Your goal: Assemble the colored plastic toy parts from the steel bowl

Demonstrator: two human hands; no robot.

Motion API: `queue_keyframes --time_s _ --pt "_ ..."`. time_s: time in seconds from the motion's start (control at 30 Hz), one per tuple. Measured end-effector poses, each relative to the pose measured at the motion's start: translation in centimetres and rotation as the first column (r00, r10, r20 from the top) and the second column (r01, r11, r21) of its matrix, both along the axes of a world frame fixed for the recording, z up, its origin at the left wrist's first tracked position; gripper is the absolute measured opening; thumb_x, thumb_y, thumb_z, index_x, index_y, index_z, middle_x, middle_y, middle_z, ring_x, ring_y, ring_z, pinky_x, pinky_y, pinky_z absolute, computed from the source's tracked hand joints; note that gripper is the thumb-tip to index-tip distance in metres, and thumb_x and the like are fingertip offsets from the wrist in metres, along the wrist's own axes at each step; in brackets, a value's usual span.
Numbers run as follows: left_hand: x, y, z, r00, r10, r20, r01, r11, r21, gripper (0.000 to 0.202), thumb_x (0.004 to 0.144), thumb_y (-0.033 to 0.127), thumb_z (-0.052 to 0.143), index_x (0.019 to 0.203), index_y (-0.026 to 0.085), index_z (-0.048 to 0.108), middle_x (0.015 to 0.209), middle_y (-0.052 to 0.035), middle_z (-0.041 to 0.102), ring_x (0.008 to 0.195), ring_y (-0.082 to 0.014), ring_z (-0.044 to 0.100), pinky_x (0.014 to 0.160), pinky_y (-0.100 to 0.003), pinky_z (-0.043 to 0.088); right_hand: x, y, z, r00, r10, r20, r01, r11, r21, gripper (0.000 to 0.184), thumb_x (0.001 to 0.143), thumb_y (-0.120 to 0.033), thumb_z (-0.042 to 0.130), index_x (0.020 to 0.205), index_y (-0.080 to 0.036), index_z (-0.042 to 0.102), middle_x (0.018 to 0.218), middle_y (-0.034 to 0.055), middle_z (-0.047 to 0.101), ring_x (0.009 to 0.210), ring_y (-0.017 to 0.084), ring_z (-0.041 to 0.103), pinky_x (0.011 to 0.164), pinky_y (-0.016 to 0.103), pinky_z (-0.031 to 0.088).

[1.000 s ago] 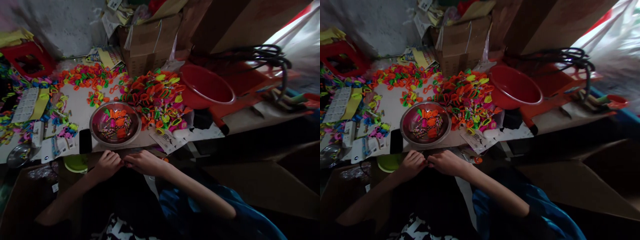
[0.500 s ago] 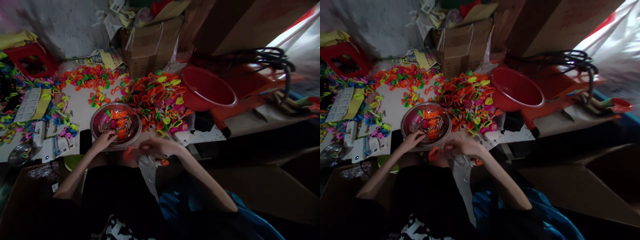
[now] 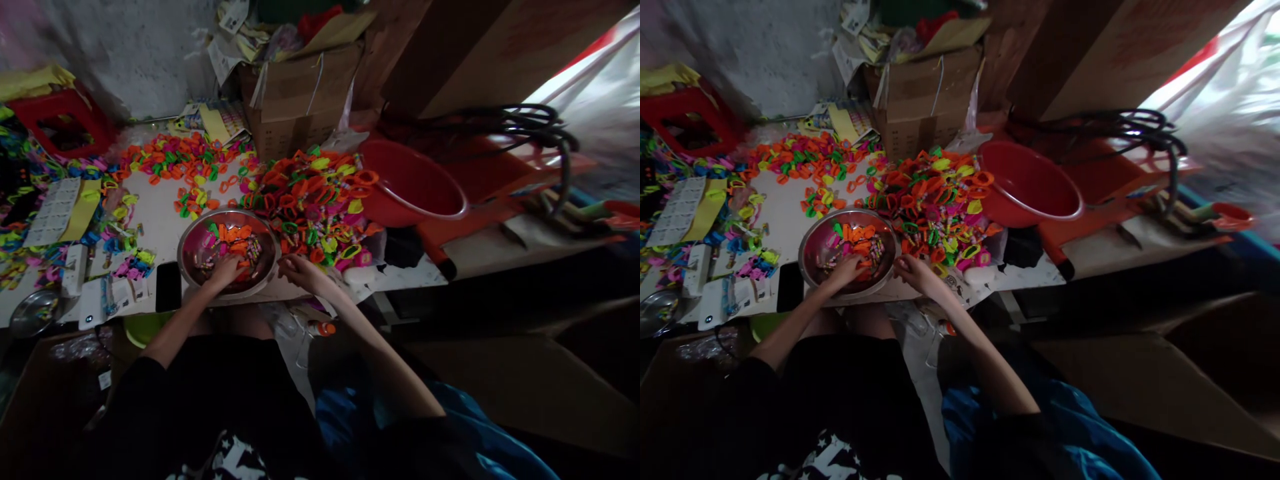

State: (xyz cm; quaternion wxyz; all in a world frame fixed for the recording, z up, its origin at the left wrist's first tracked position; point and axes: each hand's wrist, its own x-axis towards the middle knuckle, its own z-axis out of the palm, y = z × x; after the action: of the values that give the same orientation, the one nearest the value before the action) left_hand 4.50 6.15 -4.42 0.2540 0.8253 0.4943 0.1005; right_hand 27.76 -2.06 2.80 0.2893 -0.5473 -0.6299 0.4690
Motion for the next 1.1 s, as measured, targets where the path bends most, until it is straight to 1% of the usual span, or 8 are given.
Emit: queue_keyframes --time_s 0.07,0.17,0.3,0.37,0.47,0.6,0.73,1.1 --pt "0.1 -0.2 0.8 1.0 -0.002 0.02 0.002 0.999 0.032 0.017 0.087 0.026 0.056 0.097 0.013 0.061 0.102 -0.012 0.065 0.102 -0.025 0.058 0.094 -0.037 0.042 -0.4 -0.4 -0.7 0.998 0.047 -0.036 -0.049 0.997 -0.056 0.036 0.083 -0.051 0.047 0.086 -0.016 0.05 0.071 0.0023 0.059 0.052 0.009 0.05 0.043 0.019 0.037" --pt "0.1 -1.1 2.6 0.997 -0.018 0.07 0.014 0.998 0.056 0.022 0.09 0.027 0.051 0.108 0.014 0.057 0.108 -0.0098 0.064 0.101 -0.0214 0.06 0.09 -0.033 0.044 -0.7 -0.6 -0.6 0.998 0.047 -0.046 -0.047 0.999 -0.011 0.036 0.085 -0.051 0.046 0.087 -0.015 0.053 0.068 0.0011 0.058 0.046 0.007 0.045 0.042 0.018 0.035" --pt "0.4 -3.2 5.7 0.98 -0.044 0.195 0.03 0.997 0.073 0.025 0.089 0.037 0.055 0.105 0.018 0.056 0.103 -0.0051 0.065 0.093 -0.018 0.062 0.083 -0.028 0.046 -1.2 -1.2 1.2 0.999 -0.04 -0.006 0.04 0.991 0.129 0.044 0.086 -0.05 0.047 0.108 -0.014 0.055 0.064 -0.0005 0.055 0.05 0.009 0.048 0.048 0.019 0.039" --pt "0.6 -4.5 7.4 0.974 -0.086 0.211 0.051 0.985 0.164 0.024 0.088 0.039 0.057 0.1 0.019 0.058 0.1 -0.0043 0.066 0.093 -0.0188 0.061 0.085 -0.03 0.045 -1.6 -1.9 2.5 0.998 -0.066 0.021 0.062 0.987 0.15 0.046 0.087 -0.049 0.048 0.114 -0.013 0.053 0.059 -0.002 0.054 0.05 0.01 0.05 0.05 0.019 0.04" --pt "0.5 -6.3 9.9 0.975 -0.18 0.129 0.12 0.92 0.373 0.022 0.09 0.038 0.055 0.098 0.018 0.058 0.097 -0.0036 0.067 0.092 -0.0192 0.061 0.089 -0.034 0.041 -2.3 -3.1 4.4 0.994 -0.094 0.064 0.078 0.975 0.209 0.04 0.088 -0.048 0.051 0.11 -0.014 0.057 0.059 -0.0018 0.056 0.052 0.01 0.053 0.054 0.02 0.042" --pt "0.1 -7.8 12.3 0.971 -0.24 0.023 0.187 0.81 0.557 0.026 0.092 0.04 0.05 0.095 0.016 0.058 0.091 -0.0032 0.066 0.085 -0.0178 0.059 0.085 -0.033 0.04 -3.0 -4.4 6.1 0.991 -0.073 0.112 0.033 0.946 0.322 0.038 0.089 -0.047 0.052 0.105 -0.016 0.064 0.081 0.0047 0.066 0.069 0.012 0.06 0.065 0.02 0.046" --pt "-0.4 -8.5 13.3 0.97 -0.241 -0.031 0.205 0.743 0.637 0.032 0.093 0.044 0.047 0.092 0.014 0.058 0.088 -0.0047 0.065 0.082 -0.0172 0.058 0.082 -0.032 0.04 -3.4 -4.9 6.7 0.99 -0.046 0.136 -0.008 0.929 0.371 0.037 0.09 -0.045 0.051 0.106 -0.015 0.065 0.085 0.0061 0.068 0.072 0.014 0.063 0.068 0.02 0.047" --pt "-0.7 -9.3 13.4 0.968 -0.174 -0.183 0.252 0.692 0.677 0.03 0.095 0.039 0.044 0.092 0.014 0.06 0.089 -0.0068 0.064 0.087 -0.0199 0.057 0.084 -0.035 0.039 -4.7 -5.9 6.2 0.973 -0.048 0.224 -0.078 0.851 0.52 0.018 0.093 -0.024 0.047 0.104 -0.017 0.06 0.095 0.009 0.067 0.079 0.016 0.065 0.068 0.023 0.048"
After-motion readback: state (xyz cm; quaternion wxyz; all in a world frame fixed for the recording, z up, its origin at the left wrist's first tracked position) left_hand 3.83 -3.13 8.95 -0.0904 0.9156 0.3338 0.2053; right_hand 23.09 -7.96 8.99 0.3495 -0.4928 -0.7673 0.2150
